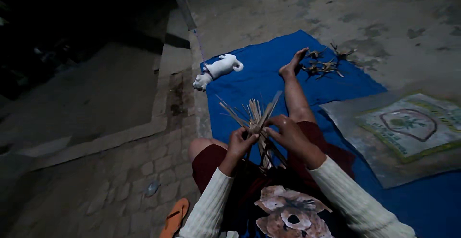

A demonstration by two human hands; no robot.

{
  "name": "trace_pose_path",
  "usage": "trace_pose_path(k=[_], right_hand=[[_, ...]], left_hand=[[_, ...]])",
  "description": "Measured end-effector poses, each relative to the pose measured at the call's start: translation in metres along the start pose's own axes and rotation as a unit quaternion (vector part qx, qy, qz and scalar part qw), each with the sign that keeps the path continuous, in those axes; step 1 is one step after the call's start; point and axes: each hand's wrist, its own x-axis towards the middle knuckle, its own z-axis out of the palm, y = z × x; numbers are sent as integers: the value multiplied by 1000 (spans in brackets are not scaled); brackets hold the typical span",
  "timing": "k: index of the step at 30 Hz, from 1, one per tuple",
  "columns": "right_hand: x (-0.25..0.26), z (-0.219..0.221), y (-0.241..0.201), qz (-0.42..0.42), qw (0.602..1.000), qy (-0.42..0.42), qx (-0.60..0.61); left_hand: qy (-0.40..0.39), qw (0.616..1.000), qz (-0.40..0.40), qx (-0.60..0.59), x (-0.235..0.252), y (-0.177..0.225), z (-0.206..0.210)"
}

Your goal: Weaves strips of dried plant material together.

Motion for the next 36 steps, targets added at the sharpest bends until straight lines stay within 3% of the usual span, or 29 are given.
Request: trace_pose_path(k=[4,8,11,13,16,22,31,36], right_hand=[[5,24,18,-85,985,148,-35],[5,8,15,28,997,50,-42],[4,13,25,2,998,53,-21],[5,17,28,-37,997,68,25],[6,15,26,-31,990,37,132],[7,11,27,70,942,-64,321],[6,17,26,78,908,12,412],[6,17,28,74,922,5,380]], left_hand=[[2,994,-4,113,-1,0,0],[5,996,-1,93,-3,2,1],[0,999,1,51,-4,1,2],[-12,1000,5,18,-5,2,3],[-46,998,14,-36,-8,7,2],[-78,994,27,-66,-7,6,1],[-56,995,27,-83,-5,8,5],[-44,995,19,-93,-6,12,9]])
